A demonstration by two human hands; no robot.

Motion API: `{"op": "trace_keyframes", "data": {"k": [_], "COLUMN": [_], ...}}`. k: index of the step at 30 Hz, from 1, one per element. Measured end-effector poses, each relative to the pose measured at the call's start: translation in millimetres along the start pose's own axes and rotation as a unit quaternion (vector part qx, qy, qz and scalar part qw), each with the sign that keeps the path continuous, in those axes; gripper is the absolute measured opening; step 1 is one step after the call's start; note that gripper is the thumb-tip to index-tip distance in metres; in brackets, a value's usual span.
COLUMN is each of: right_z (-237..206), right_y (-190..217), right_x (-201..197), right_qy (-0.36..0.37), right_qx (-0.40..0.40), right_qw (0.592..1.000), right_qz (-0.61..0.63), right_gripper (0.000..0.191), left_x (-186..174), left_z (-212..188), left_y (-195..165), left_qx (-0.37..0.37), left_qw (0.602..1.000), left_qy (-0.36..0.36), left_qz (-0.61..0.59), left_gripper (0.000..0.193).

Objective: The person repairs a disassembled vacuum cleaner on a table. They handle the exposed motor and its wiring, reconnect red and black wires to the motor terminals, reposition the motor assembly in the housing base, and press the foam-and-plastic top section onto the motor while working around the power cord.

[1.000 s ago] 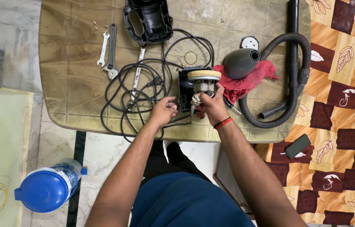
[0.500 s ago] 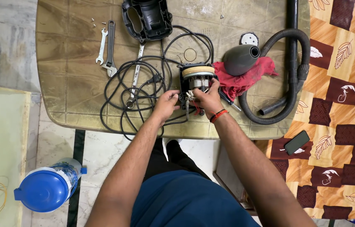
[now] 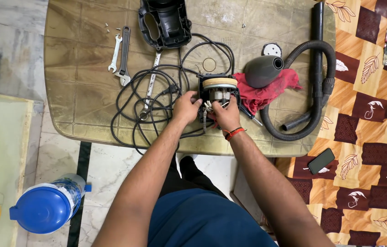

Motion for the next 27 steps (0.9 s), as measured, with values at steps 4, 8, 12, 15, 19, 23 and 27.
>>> {"op": "trace_keyframes", "data": {"k": [4, 8, 12, 15, 19, 23, 27], "right_z": [1.9, 1.8, 2.9, 2.8, 3.3, 4.0, -4.7], "right_y": [1.1, 22.7, 15.4, 16.4, 23.8, 15.1, 20.7], "right_x": [-6.9, -8.0, -11.5, -13.5, -15.0, -34.1, -48.9], "right_qy": [-0.028, -0.058, -0.044, -0.021, 0.041, 0.02, 0.032], "right_qx": [-0.002, -0.196, -0.108, -0.087, -0.116, -0.008, -0.083], "right_qw": [0.995, 0.903, 0.906, 0.897, 0.916, 0.988, 0.979], "right_qz": [-0.096, -0.378, -0.407, -0.433, -0.382, -0.156, -0.184], "right_gripper": [0.047, 0.055, 0.072, 0.075, 0.069, 0.051, 0.034], "left_x": [0.5, -1.8, -2.2, 0.3, 5.1, 13.6, 10.2], "left_z": [1.4, -1.1, -1.4, -0.1, 2.6, -6.9, -25.8], "left_y": [-2.7, -7.5, -10.7, -4.4, 5.3, 19.7, 18.4], "left_qx": [-0.006, -0.006, -0.006, -0.018, -0.016, -0.081, -0.116], "left_qw": [1.0, 0.999, 0.999, 0.999, 0.998, 0.962, 0.947], "left_qy": [0.019, 0.027, 0.025, 0.029, 0.034, 0.105, 0.17], "left_qz": [0.023, 0.031, 0.04, 0.02, -0.056, -0.237, -0.248], "left_gripper": [0.043, 0.044, 0.043, 0.043, 0.04, 0.038, 0.038]}}
Point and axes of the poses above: each hand's wrist, its own z-axis towards the middle knuckle, its own x-axis out of the palm, y = z × x, the point moved 6 cm from there along z, towards the middle knuckle, and after that the axes turned 6 degrees about z, right-handed, at the moved point
